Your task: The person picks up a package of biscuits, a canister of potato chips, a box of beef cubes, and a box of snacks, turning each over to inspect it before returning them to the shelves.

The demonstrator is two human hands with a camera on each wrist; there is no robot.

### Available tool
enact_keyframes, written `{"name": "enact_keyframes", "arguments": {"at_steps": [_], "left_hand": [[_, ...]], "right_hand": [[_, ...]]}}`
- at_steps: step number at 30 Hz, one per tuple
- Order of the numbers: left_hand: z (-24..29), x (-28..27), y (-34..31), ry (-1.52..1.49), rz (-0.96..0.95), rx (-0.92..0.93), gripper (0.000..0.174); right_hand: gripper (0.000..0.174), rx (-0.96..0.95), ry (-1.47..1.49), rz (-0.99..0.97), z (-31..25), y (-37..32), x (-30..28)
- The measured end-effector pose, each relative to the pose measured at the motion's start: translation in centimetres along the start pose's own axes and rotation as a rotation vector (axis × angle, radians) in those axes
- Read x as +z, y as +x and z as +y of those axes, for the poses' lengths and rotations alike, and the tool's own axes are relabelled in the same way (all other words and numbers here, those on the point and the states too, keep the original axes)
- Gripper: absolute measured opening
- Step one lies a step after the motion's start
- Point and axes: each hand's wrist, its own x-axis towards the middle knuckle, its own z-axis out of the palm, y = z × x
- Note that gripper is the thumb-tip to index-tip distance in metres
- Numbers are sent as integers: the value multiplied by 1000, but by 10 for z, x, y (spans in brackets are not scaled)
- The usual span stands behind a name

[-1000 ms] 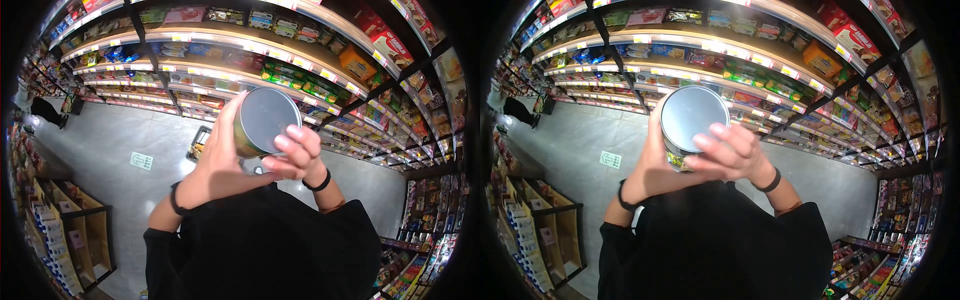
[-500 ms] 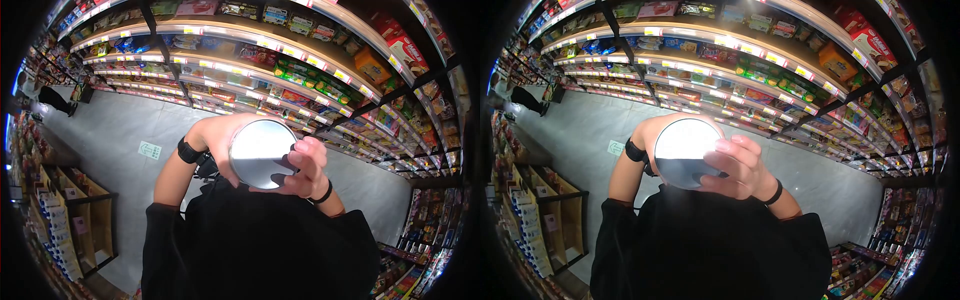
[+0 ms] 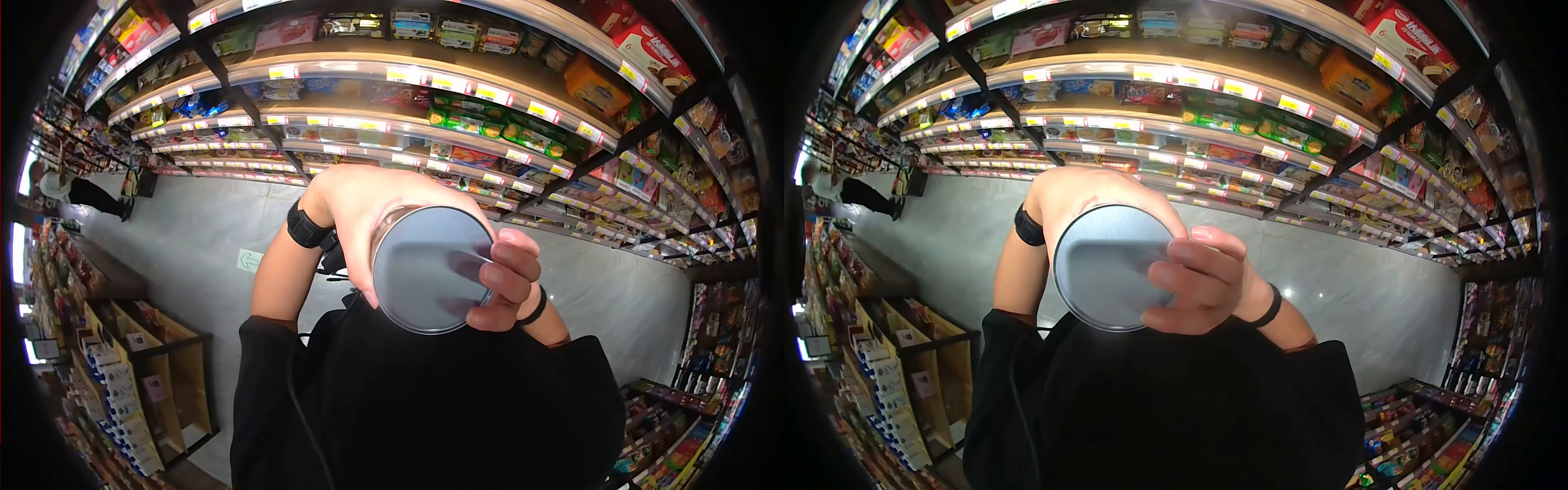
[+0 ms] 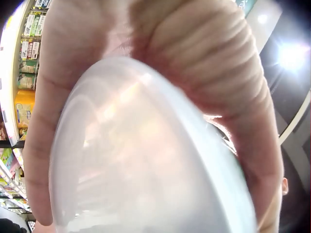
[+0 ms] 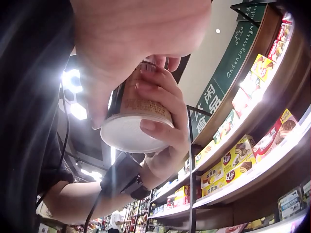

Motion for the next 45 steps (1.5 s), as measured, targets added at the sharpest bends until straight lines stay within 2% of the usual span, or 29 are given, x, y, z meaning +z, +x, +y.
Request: {"name": "enact_keyframes", "arguments": {"at_steps": [6, 12, 15, 18, 20, 21, 24, 25, 28, 29, 31, 32, 33, 34, 36, 37, 40, 41, 44, 45], "left_hand": [[-14, -22, 35, 47, -43, -51, 102], [-43, -41, 72, 28, -56, -9, 104], [-50, -51, 90, 43, -84, -42, 105], [-59, -58, 104, 64, -10, -171, 107], [-74, -52, 107, -150, 231, -284, 94], [-81, -49, 108, -261, 361, -319, 88], [-101, -48, 121, -649, 816, -553, 59], [-105, -44, 133, -677, 994, -544, 52], [-136, -56, 120, -769, 951, -641, 57], [-134, -56, 123, -749, 948, -651, 58], [-124, -52, 129, -715, 948, -676, 60], [-139, -54, 118, -597, 951, -732, 69], [-148, -55, 111, -452, 967, -772, 73], [-152, -57, 107, -304, 979, -808, 76], [-148, -61, 100, -291, 920, -858, 79], [-147, -61, 97, -286, 889, -885, 80], [-159, -57, 82, -110, 990, -903, 78], [-148, -57, 83, -134, 974, -880, 73], [-153, -46, 79, -307, 1096, -517, 67], [-147, -43, 79, -468, 1093, -419, 59]], "right_hand": [[45, -11, -84, -45, 19, -11, -31], [49, 18, -120, -47, 42, -27, -60], [51, 58, -127, -82, 51, -37, -75], [59, 77, -174, -112, 65, -43, -92], [64, 168, -252, -144, 74, -52, -100], [58, 224, -305, -220, 77, -62, -108], [57, 365, -306, -432, 97, -61, -127], [55, 389, -300, -656, 103, -51, -137], [57, 370, -248, -866, 131, -56, -136], [57, 302, -262, -772, 141, -69, -132], [62, 422, -95, -678, 161, -75, -131], [65, 479, -13, -629, 168, -78, -129], [75, 500, 27, -516, 172, -83, -125], [78, 579, 65, -478, 176, -86, -122], [85, 735, 139, -402, 182, -89, -117], [92, 758, 113, -427, 183, -87, -115], [92, 1100, 311, -219, 182, -92, -103], [89, 1232, 526, -85, 183, -94, -98], [75, 1551, 845, 19, 197, -100, -94], [73, 1594, 894, 41, 200, -103, -92]]}}
